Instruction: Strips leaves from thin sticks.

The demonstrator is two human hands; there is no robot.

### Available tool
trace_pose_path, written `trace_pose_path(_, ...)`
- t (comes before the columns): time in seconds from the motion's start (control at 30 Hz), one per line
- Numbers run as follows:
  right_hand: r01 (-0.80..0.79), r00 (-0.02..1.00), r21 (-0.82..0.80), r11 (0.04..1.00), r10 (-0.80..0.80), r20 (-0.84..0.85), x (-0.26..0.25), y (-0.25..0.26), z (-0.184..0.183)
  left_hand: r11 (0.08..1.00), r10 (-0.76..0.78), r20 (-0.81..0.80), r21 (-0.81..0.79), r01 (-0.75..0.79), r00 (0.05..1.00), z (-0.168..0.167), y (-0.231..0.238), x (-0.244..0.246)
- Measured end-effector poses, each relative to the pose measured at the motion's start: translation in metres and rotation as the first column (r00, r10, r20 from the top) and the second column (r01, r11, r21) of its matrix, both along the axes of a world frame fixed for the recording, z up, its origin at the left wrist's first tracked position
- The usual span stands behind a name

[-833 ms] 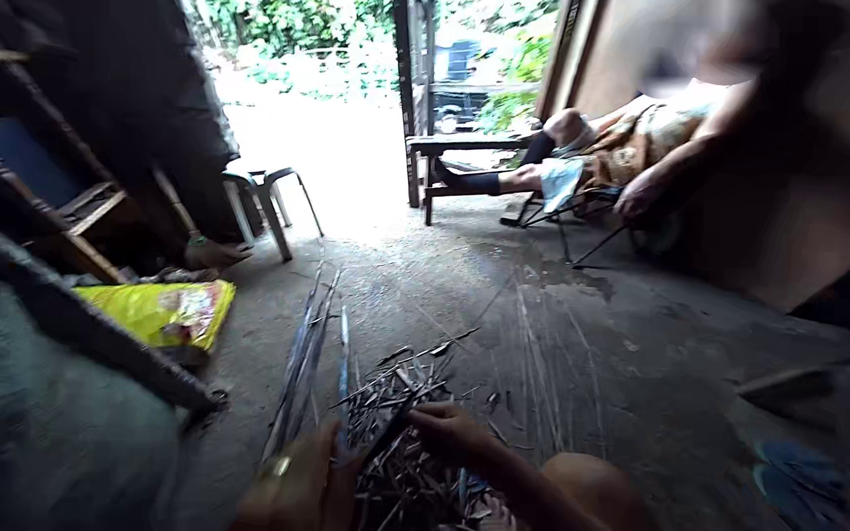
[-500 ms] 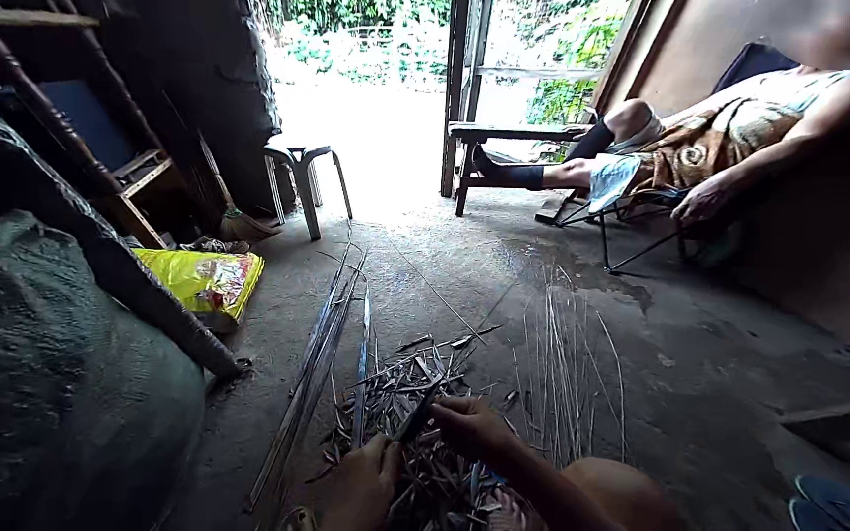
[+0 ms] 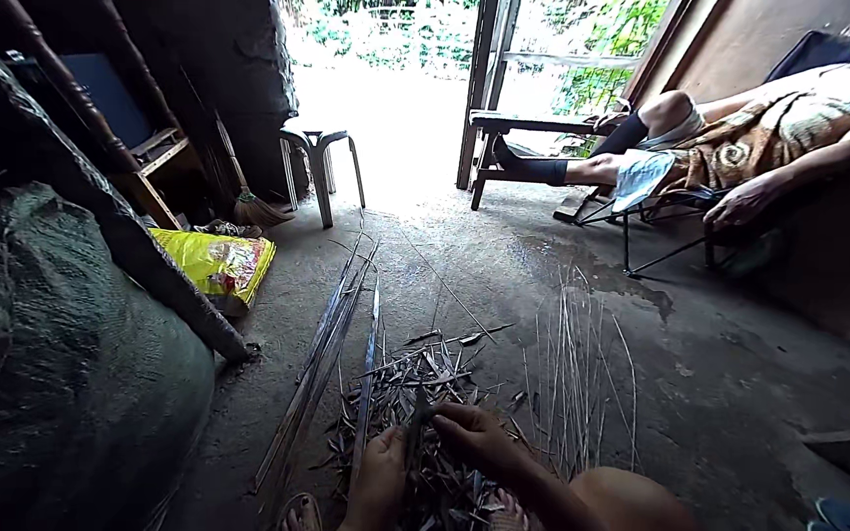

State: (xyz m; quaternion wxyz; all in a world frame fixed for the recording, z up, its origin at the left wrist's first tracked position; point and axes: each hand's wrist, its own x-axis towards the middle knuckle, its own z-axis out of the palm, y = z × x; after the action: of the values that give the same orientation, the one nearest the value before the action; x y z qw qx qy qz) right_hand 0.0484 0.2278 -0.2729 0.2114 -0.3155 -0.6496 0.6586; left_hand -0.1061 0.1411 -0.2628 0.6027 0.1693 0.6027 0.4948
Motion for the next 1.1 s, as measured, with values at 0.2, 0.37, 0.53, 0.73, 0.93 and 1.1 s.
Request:
trace_pose_path(0.2, -0.153, 0.987, 0.467, 0.871, 0.114, 0.111, 0.005, -0.009, -0.016, 0.999, 0.027, 0.091, 0.024, -0.029, 0.996, 0.007, 0.0, 0.001)
trace_pose_path(0.37, -0.173, 0.982, 0.577, 0.798, 0.092, 0.167, 0.012, -0.003, -0.013, 0.998, -0.016, 0.048, 0.069, 0.013, 0.999, 0.007, -0.005, 0.003)
trace_pose_path(0.53, -0.16, 0.976, 0.581, 0.798, 0.04, 0.213, 0.012, -0.001, -0.012, 0.992, -0.016, -0.118, 0.119, 0.03, 0.993, 0.006, -0.009, -0.001)
trace_pose_path(0.73, -0.116, 0.944, 0.609, 0.785, -0.105, 0.314, 0.006, 0.0, -0.011, 0.985, -0.072, -0.344, 0.123, 0.121, 0.936, -0.001, -0.011, -0.001)
trace_pose_path(0.93, -0.097, 0.905, 0.64, 0.762, -0.201, 0.376, -0.001, -0.003, -0.009, 0.979, -0.114, -0.648, 0.055, 0.196, 0.753, 0.001, -0.013, 0.001)
trace_pose_path(1.1, -0.065, 0.894, 0.675, 0.735, -0.258, 0.367, -0.005, -0.002, -0.009, 0.983, -0.094, -0.723, 0.04, 0.177, 0.685, 0.003, -0.014, 0.006)
